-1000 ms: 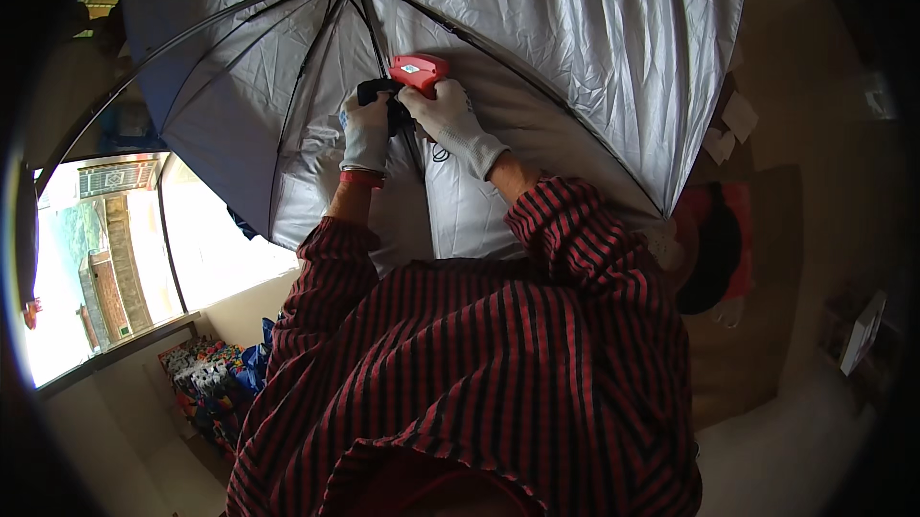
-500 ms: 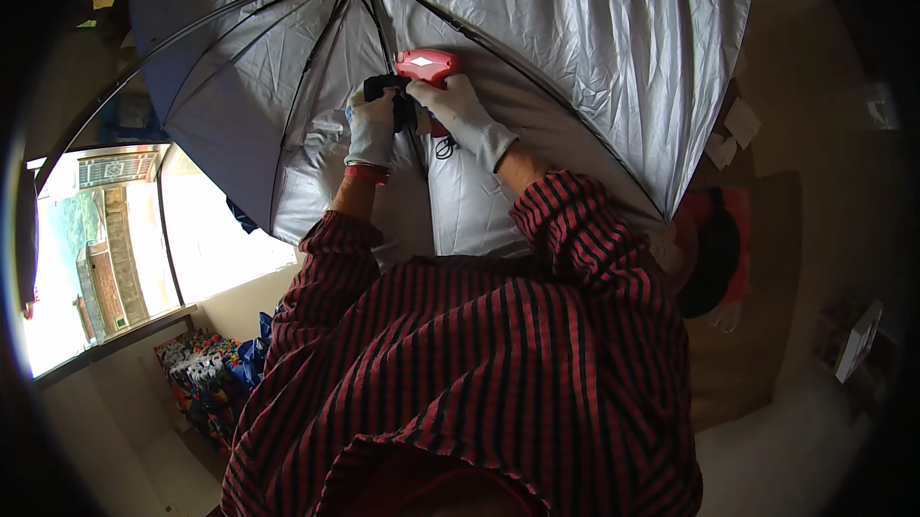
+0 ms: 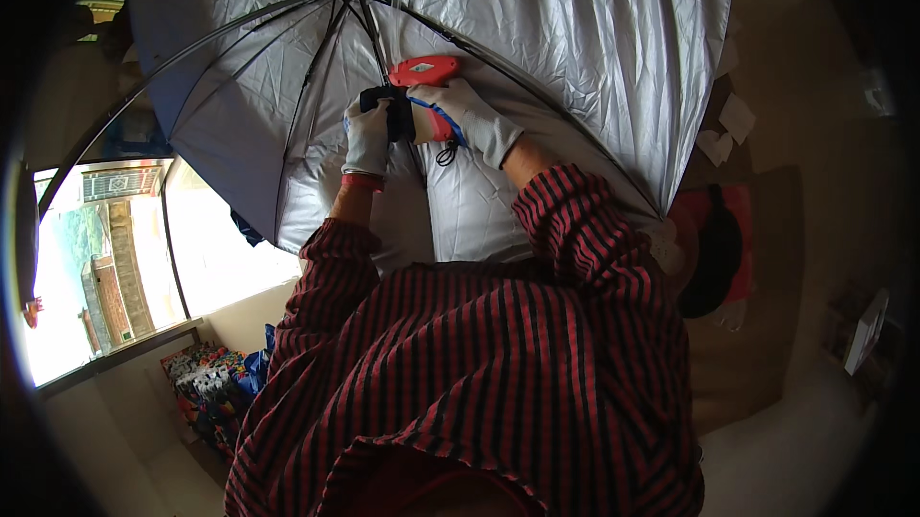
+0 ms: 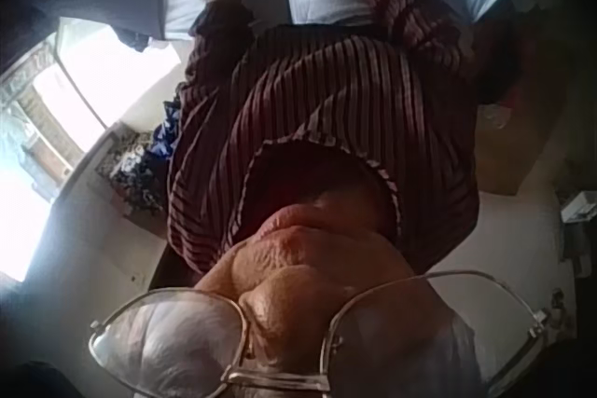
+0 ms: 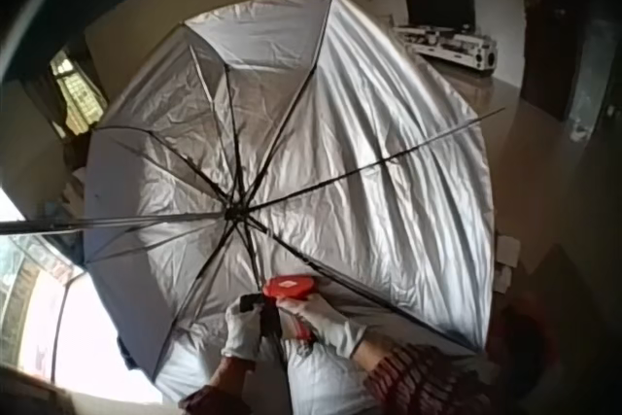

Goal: Repairing umbrellas by inspecting the frame and applying hot glue to secure the fabric to the ribs.

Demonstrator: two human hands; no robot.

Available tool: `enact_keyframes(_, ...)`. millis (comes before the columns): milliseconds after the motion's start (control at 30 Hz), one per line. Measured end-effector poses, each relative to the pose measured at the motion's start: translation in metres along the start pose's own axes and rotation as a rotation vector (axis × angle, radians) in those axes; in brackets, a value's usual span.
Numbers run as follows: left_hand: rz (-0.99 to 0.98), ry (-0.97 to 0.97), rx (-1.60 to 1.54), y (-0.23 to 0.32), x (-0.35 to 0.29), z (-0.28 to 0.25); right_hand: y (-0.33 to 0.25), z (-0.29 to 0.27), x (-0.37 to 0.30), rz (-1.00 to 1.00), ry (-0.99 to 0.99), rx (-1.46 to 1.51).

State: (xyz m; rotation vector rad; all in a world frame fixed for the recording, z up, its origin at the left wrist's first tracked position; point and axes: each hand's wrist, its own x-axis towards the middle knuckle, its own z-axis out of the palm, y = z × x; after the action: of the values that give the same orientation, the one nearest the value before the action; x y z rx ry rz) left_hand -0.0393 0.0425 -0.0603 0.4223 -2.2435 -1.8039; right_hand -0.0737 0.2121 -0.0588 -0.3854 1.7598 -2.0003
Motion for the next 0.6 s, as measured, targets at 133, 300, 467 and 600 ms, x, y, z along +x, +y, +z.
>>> enact_keyframes(133, 0.004, -0.014, 0.036, 0.005, 0.001, 0.003, 0.007, -0.009, -0.008, -0.21, -0.017, -0.231)
enact_keyframes(300, 0.072, 0.0, 0.057, 0.007, -0.001, 0.004, -0.01, 0.0, -0.004, 0.168, 0.092, 0.407)
enact_keyframes(467, -0.043, -0.023, 0.24, 0.009, 0.003, -0.002, -0.019, 0.004, 0.003, 0.189, 0.087, 0.254)
enact_keyframes(600, 0.016, 0.013, 0.402, 0.017, -0.006, 0.009, -0.018, 0.009, 0.002, 0.21, 0.173, 0.241)
